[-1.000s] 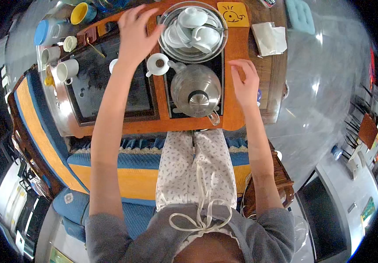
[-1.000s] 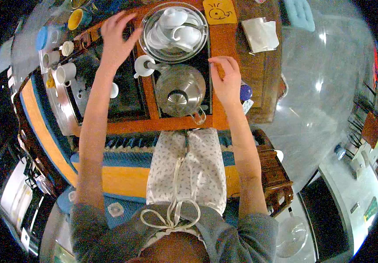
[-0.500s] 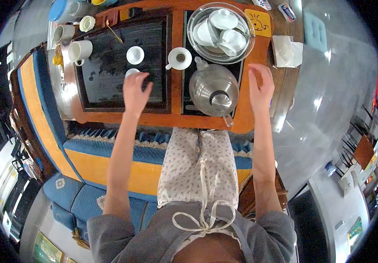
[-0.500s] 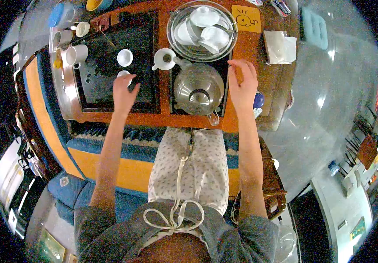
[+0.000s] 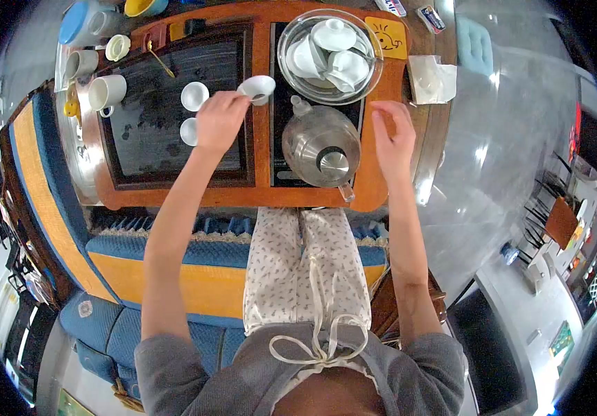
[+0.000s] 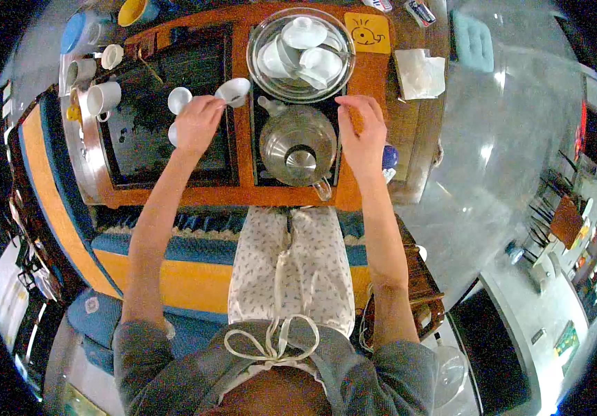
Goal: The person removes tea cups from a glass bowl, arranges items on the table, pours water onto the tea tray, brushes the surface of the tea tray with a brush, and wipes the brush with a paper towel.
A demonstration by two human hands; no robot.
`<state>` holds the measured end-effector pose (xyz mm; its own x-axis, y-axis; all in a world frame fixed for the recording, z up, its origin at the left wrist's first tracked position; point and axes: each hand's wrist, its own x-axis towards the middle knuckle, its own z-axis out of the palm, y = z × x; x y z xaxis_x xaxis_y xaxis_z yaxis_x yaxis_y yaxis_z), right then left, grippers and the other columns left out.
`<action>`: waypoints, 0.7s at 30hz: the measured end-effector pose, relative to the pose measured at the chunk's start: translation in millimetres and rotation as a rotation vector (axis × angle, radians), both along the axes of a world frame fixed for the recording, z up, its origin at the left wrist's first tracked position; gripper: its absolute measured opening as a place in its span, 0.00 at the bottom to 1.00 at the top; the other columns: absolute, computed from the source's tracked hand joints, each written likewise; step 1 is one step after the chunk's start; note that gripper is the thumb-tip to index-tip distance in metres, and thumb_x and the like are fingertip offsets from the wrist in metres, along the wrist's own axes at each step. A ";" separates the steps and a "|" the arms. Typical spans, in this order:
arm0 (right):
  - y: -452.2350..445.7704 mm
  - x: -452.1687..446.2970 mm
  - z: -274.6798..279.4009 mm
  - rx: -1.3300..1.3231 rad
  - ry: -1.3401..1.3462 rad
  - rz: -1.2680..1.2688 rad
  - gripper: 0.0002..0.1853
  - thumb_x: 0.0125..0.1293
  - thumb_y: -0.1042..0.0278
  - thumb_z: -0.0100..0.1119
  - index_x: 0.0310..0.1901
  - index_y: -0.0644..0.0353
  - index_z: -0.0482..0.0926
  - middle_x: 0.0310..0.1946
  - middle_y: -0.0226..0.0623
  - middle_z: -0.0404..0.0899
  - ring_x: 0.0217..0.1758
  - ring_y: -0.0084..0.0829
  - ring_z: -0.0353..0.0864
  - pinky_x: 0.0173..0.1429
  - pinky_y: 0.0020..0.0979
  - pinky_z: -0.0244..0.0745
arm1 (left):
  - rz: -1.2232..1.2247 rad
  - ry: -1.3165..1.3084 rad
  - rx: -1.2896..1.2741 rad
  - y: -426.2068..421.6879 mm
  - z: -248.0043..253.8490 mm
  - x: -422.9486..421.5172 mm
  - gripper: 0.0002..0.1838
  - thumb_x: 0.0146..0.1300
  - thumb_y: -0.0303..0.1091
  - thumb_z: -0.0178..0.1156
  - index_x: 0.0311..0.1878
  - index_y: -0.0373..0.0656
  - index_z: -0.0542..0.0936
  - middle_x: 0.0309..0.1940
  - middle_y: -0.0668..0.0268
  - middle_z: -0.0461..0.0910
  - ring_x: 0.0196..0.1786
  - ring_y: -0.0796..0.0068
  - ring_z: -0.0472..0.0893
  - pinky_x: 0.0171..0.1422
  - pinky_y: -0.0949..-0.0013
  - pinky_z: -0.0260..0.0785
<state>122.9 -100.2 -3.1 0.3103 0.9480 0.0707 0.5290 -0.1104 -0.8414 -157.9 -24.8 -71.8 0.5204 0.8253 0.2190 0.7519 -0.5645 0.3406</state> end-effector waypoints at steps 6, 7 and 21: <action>-1.9 -0.4 -5.5 0.030 0.020 0.007 0.06 0.54 0.78 0.55 0.35 0.60 0.77 0.33 0.38 0.76 0.40 0.34 0.74 0.47 0.28 0.67 | 0.085 -0.258 0.129 11.1 72.0 -1.0 0.08 0.42 0.26 0.66 0.28 0.45 0.78 0.25 0.68 0.74 0.28 0.66 0.75 0.32 0.68 0.69; -2.3 -1.9 -3.8 0.008 0.069 0.005 0.06 0.55 0.77 0.55 0.35 0.61 0.77 0.33 0.37 0.76 0.40 0.32 0.74 0.46 0.27 0.67 | 0.023 -0.258 0.153 11.4 84.0 3.5 0.09 0.41 0.27 0.67 0.28 0.46 0.78 0.25 0.68 0.74 0.28 0.67 0.75 0.32 0.68 0.69; 32.7 -5.2 7.9 -0.414 0.653 0.057 0.18 0.59 0.64 0.56 0.47 0.66 0.70 0.33 0.33 0.76 0.31 0.20 0.73 0.34 0.23 0.68 | -0.274 -0.341 0.104 2.1 66.1 95.7 0.13 0.37 0.29 0.66 0.30 0.49 0.78 0.25 0.69 0.72 0.34 0.67 0.74 0.38 0.66 0.68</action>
<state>117.7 -67.5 4.8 0.1169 0.8730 -0.4734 -0.0454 -0.4715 -0.8807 -62.1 -22.7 -5.6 0.6002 0.6320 0.4903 0.4244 -0.7712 0.4745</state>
